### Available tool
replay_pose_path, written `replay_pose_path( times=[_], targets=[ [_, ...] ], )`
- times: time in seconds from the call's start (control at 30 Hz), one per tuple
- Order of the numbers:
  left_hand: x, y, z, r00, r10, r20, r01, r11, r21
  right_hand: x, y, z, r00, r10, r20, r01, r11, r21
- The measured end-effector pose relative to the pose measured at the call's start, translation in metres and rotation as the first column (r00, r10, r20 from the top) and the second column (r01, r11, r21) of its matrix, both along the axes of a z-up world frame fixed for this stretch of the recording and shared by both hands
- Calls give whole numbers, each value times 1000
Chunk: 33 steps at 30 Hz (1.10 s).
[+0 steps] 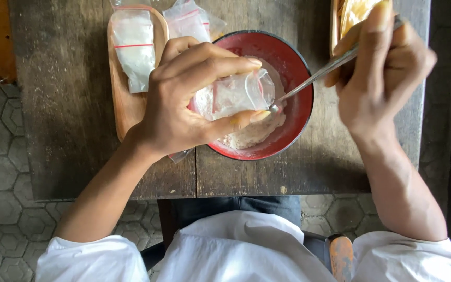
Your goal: The person pours white powder from small plastic bags into a bowl containing flour using a spoon.
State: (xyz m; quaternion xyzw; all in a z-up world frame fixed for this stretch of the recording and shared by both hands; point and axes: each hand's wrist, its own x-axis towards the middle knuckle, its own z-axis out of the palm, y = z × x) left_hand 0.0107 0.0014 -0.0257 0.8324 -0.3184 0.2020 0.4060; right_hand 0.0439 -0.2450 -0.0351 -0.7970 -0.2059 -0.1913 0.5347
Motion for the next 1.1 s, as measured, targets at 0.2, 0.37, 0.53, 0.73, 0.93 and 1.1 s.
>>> replay_pose_path(
  times=[0.2,0.37,0.53,0.73,0.93,1.1],
  targets=[
    [-1,2,3,999,4,-48,-5,1000,-17,14,-19,-5,973,-107,-206,158,957,244],
    [-2,0,3,997,22,-75,-25,999,-42,27,-30,-5,940,-163,-301,281,868,409],
    [-2,-1,2,998,55,33,-56,998,30,28,-56,-19,934,-217,-285,313,881,355],
    [-4,-3,-2,996,85,32,-86,995,52,23,-40,-6,959,-177,-221,258,866,428],
    [-5,-4,-1,997,75,12,-75,995,58,20,-33,-3,972,-143,-186,210,883,419],
    [-6,-4,-1,996,88,28,-90,994,69,15,-24,-1,967,-171,-189,241,854,460]
  ],
)
